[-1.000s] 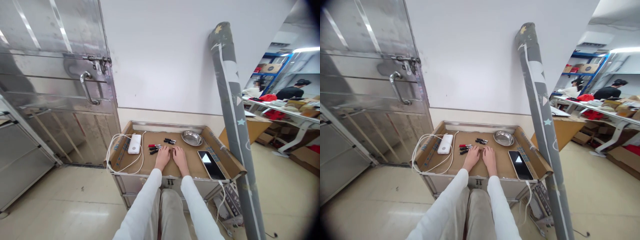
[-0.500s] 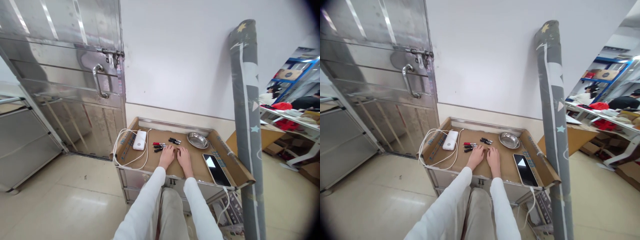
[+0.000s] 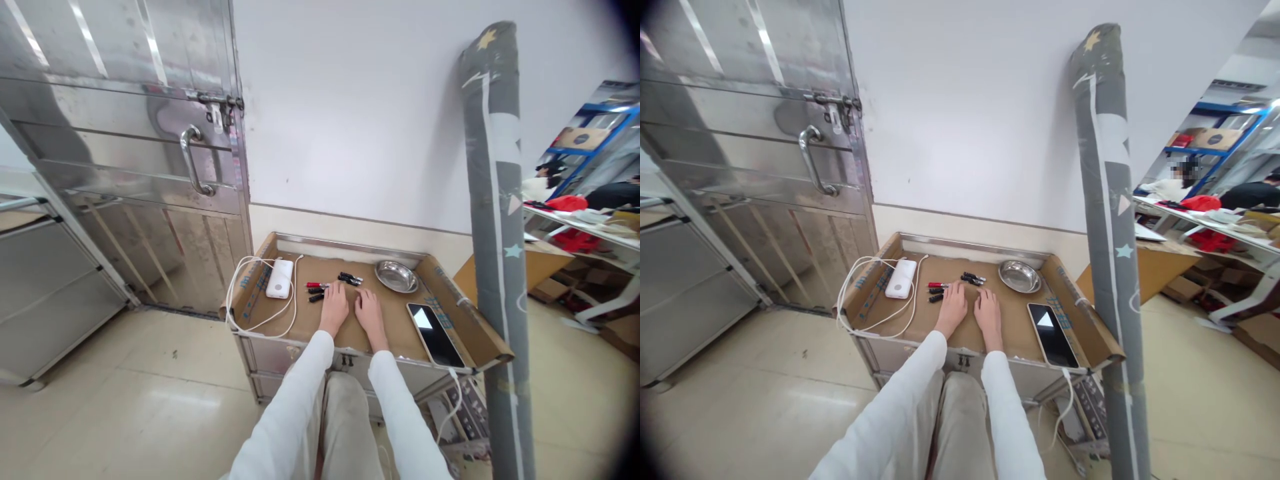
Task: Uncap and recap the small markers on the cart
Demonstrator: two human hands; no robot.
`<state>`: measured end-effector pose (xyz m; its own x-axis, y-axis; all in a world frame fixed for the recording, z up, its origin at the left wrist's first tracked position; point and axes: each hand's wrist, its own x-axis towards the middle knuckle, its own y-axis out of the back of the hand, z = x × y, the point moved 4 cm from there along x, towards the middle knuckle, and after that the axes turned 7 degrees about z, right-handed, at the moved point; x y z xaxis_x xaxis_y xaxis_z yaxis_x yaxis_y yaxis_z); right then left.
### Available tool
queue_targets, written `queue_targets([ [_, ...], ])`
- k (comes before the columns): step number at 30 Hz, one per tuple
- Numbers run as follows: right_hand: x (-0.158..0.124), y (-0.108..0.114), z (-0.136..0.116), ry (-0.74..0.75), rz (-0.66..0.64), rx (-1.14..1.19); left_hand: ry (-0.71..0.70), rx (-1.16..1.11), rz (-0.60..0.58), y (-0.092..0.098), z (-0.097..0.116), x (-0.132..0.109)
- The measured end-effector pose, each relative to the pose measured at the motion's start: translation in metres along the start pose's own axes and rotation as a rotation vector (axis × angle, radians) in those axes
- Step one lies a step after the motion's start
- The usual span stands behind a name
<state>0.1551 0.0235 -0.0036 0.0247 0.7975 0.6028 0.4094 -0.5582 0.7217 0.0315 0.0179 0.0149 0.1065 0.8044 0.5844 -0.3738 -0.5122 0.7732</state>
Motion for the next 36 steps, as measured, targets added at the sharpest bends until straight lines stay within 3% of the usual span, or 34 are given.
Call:
queue_targets([
  [4, 0.0008, -0.0008, -0.0017, 0.005, 0.004, 0.015, 0.206, 0.115, 0.038, 0.0021, -0.0082, -0.0006],
  [6, 0.0008, -0.0028, -0.0024, 0.011, -0.019, 0.001, 0.246, 0.141, 0.025, 0.0019, -0.0095, -0.0010],
  [14, 0.0007, -0.0051, -0.0027, 0.012, -0.104, -0.018, 0.157, 0.202, 0.008, 0.0018, -0.0059, -0.0008],
  [22, 0.0045, -0.0077, -0.0015, 0.006, -0.086, -0.056, 0.210, 0.241, 0.016, 0.0035, -0.0081, -0.0017],
  [33, 0.0054, -0.0039, -0.0027, 0.029, -0.018, -0.070, 0.091, 0.206, 0.014, 0.0067, -0.0017, -0.0004],
  [36, 0.0056, -0.0037, -0.0030, 0.016, -0.032, -0.102, 0.123, 0.208, 0.029, 0.0058, -0.0033, -0.0005],
])
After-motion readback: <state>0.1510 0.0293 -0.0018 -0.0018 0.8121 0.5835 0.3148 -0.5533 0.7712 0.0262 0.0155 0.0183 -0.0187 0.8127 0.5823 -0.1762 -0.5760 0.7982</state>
